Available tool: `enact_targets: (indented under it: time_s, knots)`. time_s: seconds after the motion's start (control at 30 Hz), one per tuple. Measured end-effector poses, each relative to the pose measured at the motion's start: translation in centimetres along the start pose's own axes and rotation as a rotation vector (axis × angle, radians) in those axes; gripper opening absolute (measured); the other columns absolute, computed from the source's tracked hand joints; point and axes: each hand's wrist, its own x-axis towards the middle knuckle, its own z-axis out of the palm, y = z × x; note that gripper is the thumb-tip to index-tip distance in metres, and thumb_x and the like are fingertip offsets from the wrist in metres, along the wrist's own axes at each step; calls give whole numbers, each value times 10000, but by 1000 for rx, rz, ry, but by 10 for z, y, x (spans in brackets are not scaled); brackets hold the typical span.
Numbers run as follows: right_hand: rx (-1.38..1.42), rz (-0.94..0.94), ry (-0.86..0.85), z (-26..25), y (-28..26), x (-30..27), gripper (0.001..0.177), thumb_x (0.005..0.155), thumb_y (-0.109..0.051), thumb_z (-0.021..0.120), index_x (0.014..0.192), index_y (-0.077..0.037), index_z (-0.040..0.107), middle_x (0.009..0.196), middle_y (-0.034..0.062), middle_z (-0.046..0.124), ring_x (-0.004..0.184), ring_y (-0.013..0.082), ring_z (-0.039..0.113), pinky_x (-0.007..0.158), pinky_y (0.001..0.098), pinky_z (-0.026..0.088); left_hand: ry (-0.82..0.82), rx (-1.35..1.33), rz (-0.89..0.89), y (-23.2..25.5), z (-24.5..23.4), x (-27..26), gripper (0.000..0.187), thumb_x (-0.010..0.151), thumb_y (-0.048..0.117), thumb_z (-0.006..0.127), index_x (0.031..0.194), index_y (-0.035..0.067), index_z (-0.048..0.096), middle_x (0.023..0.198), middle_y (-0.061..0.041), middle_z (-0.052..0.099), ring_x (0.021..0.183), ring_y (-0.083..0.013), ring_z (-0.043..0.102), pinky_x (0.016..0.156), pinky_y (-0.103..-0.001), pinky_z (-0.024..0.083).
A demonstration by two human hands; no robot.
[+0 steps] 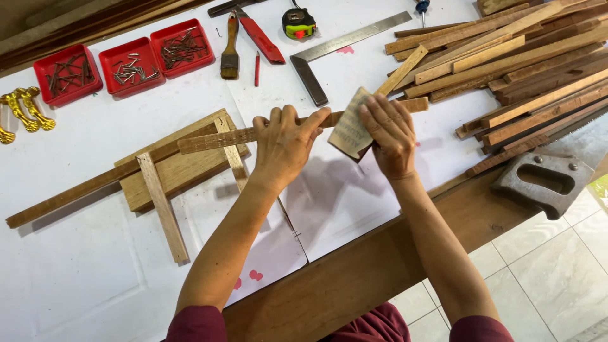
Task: Assemble and sand a small wooden frame structure.
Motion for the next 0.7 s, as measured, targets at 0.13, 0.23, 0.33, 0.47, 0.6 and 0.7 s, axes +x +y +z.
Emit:
enact_targets:
  time_s: [0.13,0.23,0.33,0.47,0.6,0.7]
  knots:
    - [-7,-23,-62,-20,5,3,306,991,2,719,1259,-134,779,1354,70,717,1345,231,625,1193,409,434,-15,-63,9,3,3,3,329,1018,349,628,1341,406,639,889,22,556,864,-184,545,818,-444,357]
    - [-83,-16,-45,-19,37,-17,288,1019,-19,743,1265,-166,774,1361,37,711,1353,195,620,1216,404,428,-63,-43,-11,-6,1,-1,339,1020,358,638,1358,383,632,865,10,544,841,-199,536,796,-445,355]
    - [-99,56,-16,-22,31,-19,283,1020,-17,745,1268,-153,769,1368,55,703,1371,209,608,1222,403,428,-43,-37,-2,1,11,2,347,992,353,654,1337,388,638,852,30,542,834,-184,536,809,-443,357]
    - [-90,43,-50,-25,23,-8,319,1005,-12,744,1283,-169,769,1390,51,697,1383,209,593,1223,407,426,48,-22,22,13,15,9,286,988,339,692,1270,324,649,862,33,538,861,-184,535,812,-448,354]
    - [-82,120,-29,-36,41,-9,328,1020,-40,747,1318,-175,732,1423,54,667,1407,232,568,1224,430,422,139,0,17,10,8,7,276,950,280,711,1218,266,642,873,40,538,866,-180,555,793,-452,357]
    - [-73,121,-2,-3,58,-32,342,1033,-7,732,1321,-191,737,1426,31,676,1415,236,569,1260,446,408,151,37,13,14,31,10,215,995,210,702,1189,265,629,852,63,537,814,-157,571,791,-446,371]
